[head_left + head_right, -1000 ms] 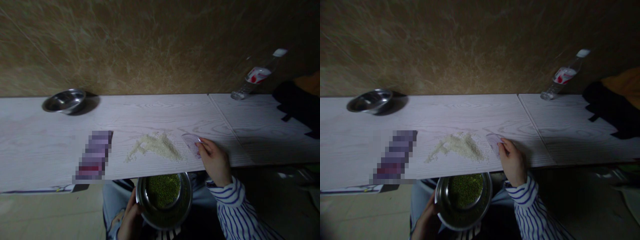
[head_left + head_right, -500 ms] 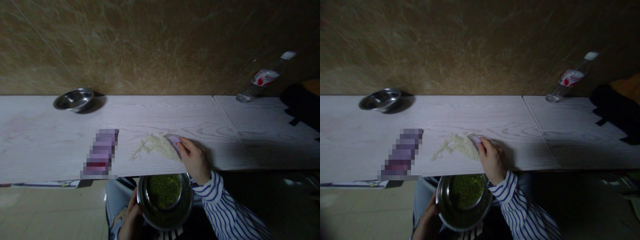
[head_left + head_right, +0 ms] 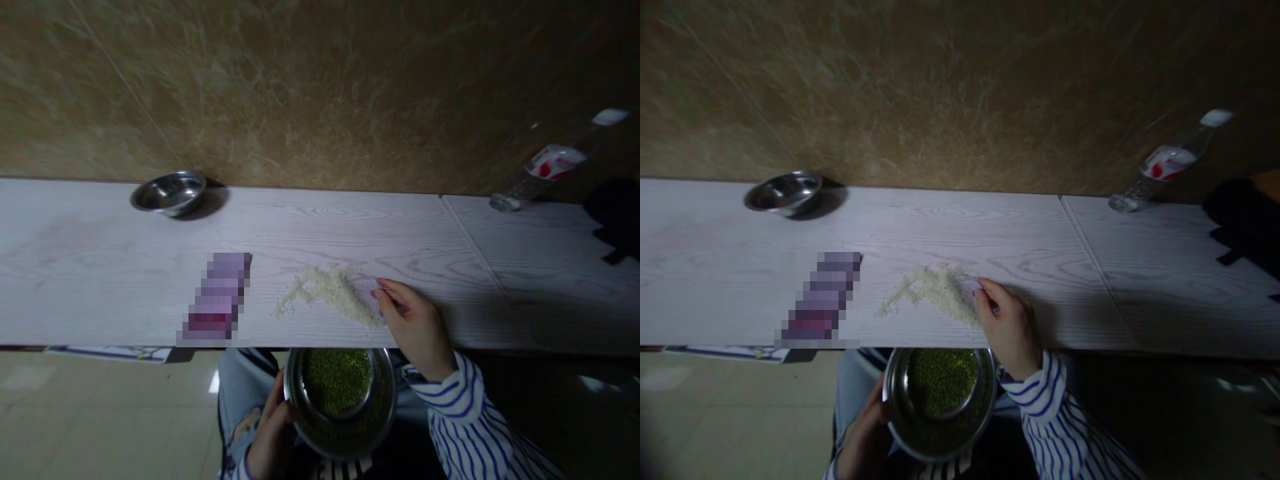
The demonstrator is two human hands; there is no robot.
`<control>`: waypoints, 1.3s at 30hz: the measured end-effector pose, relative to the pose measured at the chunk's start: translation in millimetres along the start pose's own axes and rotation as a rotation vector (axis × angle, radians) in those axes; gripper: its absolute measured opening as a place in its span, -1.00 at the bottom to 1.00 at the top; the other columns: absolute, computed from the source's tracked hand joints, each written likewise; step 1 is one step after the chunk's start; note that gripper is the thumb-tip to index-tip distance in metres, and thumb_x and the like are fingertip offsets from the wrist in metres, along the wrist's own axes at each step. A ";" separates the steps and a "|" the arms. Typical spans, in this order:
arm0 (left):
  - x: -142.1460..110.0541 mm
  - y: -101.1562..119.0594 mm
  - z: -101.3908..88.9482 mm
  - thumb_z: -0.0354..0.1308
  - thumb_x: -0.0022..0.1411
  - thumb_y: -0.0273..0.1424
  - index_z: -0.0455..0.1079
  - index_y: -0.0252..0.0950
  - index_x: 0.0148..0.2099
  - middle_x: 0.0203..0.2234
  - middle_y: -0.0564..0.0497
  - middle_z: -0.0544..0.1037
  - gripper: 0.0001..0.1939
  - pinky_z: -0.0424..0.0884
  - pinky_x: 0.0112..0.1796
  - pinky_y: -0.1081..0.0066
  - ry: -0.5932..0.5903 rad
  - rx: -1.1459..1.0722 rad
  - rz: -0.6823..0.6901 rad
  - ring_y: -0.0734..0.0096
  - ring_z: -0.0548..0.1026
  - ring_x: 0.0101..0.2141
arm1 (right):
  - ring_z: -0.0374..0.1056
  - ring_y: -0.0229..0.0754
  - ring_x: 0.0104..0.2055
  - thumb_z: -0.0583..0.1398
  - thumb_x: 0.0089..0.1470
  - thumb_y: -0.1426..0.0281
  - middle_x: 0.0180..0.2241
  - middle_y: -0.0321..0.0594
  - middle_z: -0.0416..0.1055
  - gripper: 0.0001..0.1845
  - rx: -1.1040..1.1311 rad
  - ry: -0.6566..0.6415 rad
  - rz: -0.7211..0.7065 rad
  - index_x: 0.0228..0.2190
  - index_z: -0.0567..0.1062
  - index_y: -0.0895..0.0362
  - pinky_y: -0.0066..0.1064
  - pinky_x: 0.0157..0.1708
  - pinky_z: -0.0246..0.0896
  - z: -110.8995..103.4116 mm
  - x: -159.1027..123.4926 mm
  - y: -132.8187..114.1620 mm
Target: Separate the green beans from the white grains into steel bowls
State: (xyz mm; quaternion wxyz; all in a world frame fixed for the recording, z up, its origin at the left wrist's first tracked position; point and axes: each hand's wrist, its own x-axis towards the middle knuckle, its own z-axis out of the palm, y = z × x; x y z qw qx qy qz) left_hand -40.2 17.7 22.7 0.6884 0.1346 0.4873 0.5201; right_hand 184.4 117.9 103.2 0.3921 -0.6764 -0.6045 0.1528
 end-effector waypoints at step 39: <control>2.1 -2.5 -23.2 0.23 -0.12 -0.44 0.55 -0.22 -0.02 -0.10 -0.06 0.63 -0.48 0.19 0.14 0.05 0.130 -0.037 -0.034 -0.10 0.37 0.11 | 0.58 -0.07 -0.24 0.17 0.18 0.31 -0.22 -0.13 0.64 -0.73 -0.024 -0.155 -0.112 -0.17 0.63 0.08 -0.31 -0.26 0.51 7.6 -7.0 -12.2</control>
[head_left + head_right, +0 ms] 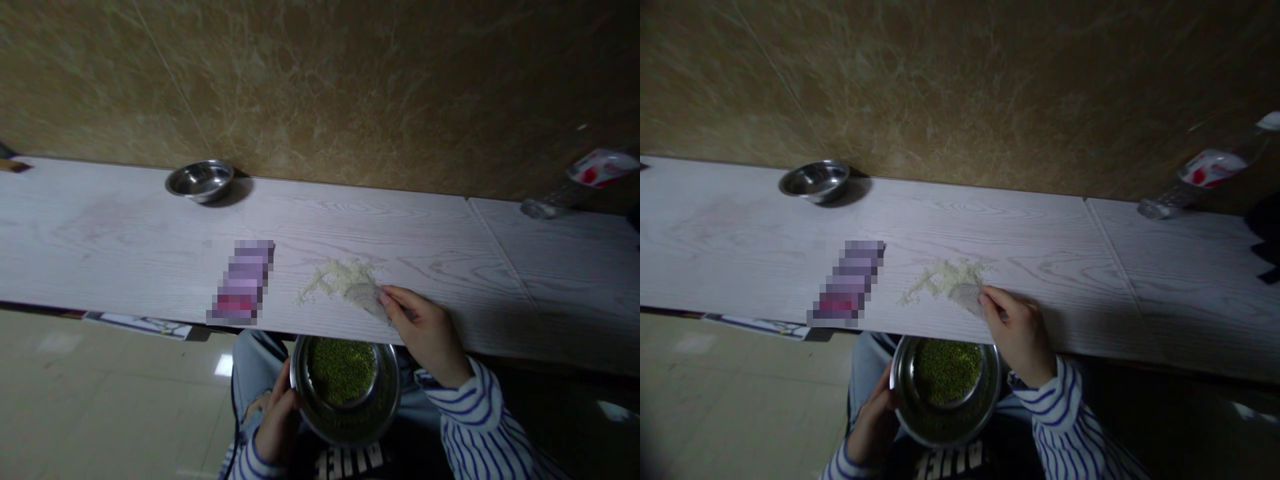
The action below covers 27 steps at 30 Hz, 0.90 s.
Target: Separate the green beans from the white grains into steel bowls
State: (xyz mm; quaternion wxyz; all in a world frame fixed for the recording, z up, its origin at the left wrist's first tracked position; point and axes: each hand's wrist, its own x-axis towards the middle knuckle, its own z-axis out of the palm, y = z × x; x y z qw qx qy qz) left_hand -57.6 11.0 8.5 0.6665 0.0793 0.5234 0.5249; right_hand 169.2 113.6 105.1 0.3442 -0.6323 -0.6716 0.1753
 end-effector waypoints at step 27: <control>-3.0 3.3 2.5 0.20 -0.12 -0.44 0.52 -0.20 0.00 -0.16 -0.02 0.63 -0.46 0.24 0.05 0.14 -0.062 -0.011 -0.010 -0.02 0.42 0.02 | 0.58 -0.12 -0.27 0.17 0.18 0.33 -0.24 -0.15 0.64 -0.73 0.084 -0.111 -0.020 -0.18 0.63 0.09 -0.34 -0.26 0.51 5.9 -4.1 -10.2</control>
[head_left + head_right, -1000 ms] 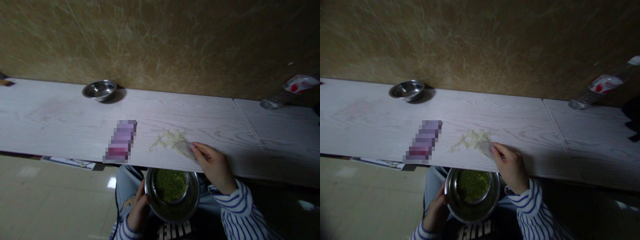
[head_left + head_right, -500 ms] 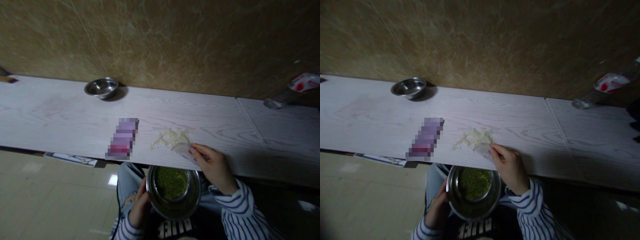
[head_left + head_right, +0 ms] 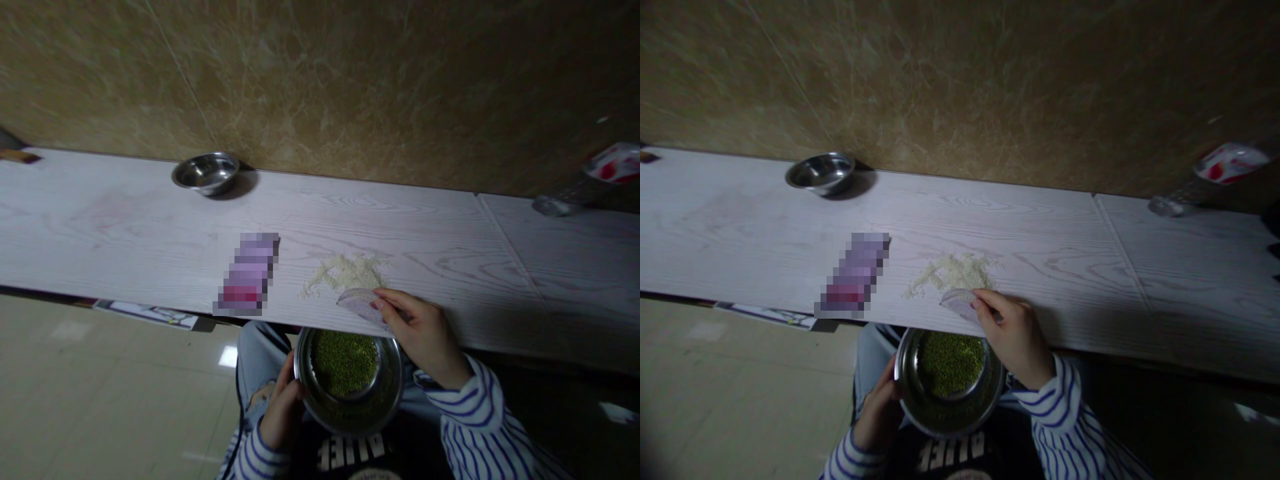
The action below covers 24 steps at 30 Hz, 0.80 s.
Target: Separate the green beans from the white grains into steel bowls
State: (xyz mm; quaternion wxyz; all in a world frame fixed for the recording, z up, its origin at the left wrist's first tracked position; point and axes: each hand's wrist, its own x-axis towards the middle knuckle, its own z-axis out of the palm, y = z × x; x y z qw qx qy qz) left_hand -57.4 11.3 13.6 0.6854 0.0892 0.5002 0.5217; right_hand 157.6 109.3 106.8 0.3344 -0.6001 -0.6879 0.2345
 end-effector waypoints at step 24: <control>3.2 -1.6 -14.0 0.21 -0.11 -0.45 0.50 -0.11 0.06 -0.03 0.00 0.62 -0.41 0.31 0.03 0.20 0.004 0.004 0.055 0.03 0.41 0.10 | 0.57 -0.14 -0.26 0.18 0.18 0.35 -0.25 -0.18 0.64 -0.76 0.019 -0.013 -0.067 -0.18 0.64 0.08 -0.33 -0.20 0.49 9.8 -6.8 -4.9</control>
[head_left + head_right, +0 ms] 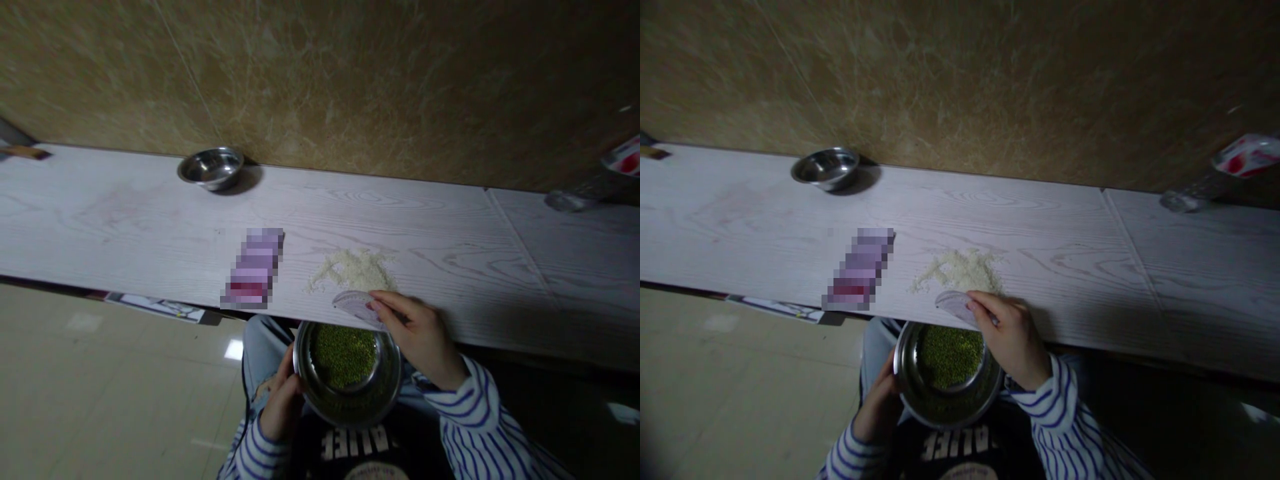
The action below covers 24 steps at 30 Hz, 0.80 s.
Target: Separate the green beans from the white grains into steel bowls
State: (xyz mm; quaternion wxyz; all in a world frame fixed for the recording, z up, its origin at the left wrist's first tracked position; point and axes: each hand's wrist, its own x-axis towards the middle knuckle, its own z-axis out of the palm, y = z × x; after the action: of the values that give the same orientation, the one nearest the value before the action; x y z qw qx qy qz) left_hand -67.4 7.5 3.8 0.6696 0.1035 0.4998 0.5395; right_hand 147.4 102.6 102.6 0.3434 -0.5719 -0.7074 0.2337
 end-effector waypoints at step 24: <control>0.8 3.0 -5.8 0.18 -0.11 -0.42 0.48 -0.18 0.04 -0.06 0.01 0.62 -0.43 0.29 0.06 0.15 0.011 0.099 0.044 -0.06 0.39 0.12 | 0.57 -0.12 -0.26 0.23 0.15 0.33 -0.25 -0.20 0.64 -0.77 -0.025 -0.012 -0.001 -0.17 0.63 0.06 -0.31 -0.22 0.50 -36.6 -10.9 27.4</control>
State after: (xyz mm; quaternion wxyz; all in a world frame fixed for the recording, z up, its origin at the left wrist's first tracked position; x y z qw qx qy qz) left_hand -73.8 7.1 2.6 0.6490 0.1445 0.5272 0.5291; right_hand 193.9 96.3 104.4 0.3320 -0.5745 -0.7126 0.2280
